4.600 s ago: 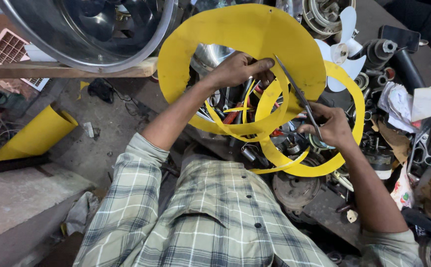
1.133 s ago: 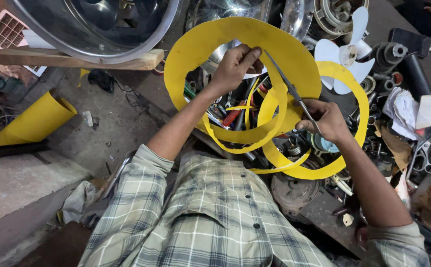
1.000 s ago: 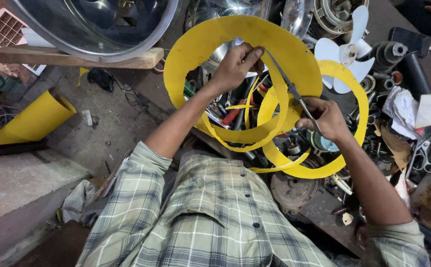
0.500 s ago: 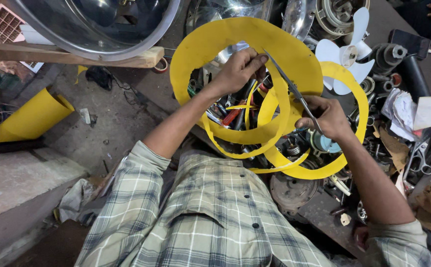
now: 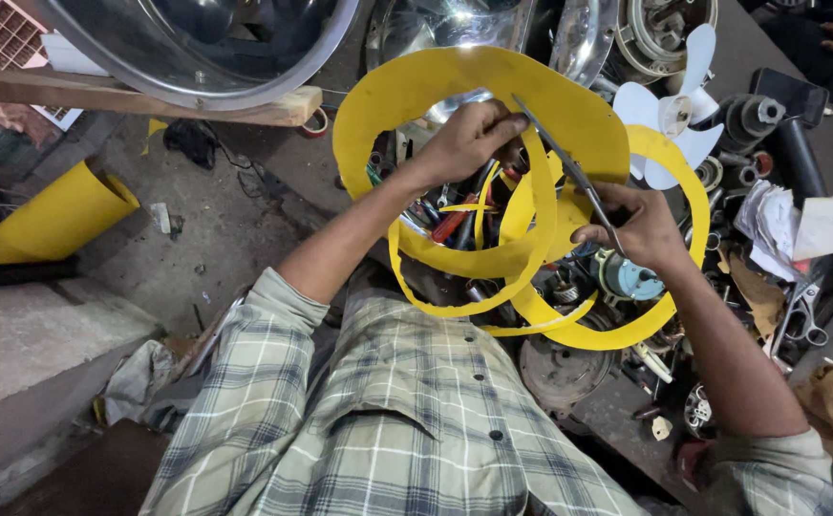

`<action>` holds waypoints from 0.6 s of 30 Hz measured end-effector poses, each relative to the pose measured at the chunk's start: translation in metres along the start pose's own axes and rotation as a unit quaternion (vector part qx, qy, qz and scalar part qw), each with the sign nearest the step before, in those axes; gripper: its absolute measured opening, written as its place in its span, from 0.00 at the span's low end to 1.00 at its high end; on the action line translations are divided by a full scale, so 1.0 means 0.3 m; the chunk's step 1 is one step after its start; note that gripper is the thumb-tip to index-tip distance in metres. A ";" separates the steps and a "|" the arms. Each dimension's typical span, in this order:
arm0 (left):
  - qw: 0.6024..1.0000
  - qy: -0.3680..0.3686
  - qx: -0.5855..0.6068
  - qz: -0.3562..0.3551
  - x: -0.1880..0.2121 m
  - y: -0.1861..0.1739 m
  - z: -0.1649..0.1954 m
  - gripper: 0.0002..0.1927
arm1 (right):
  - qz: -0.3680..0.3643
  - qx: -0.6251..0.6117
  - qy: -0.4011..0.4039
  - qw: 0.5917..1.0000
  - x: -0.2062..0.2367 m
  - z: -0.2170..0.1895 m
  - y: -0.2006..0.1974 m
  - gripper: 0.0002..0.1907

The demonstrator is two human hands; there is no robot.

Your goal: The person holds a yellow rubber ring on a cluttered workbench and cuts it open with scissors, then cuts additional rings from the material. They later press and align the cut ends of a ring together with both hands, working the joint along the seam.

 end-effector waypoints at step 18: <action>0.918 0.078 0.314 0.229 -0.074 0.009 0.028 0.22 | -0.021 -0.089 0.034 0.995 -0.001 -0.031 0.039 0.43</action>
Point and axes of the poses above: each hand's wrist, its own x-axis away from the middle knuckle, its own y-axis out of the palm, z = x × y, the point moved 1 cm from there along -x, towards the middle knuckle, and after that the axes turned 3 degrees about y, right-handed, at the moved point
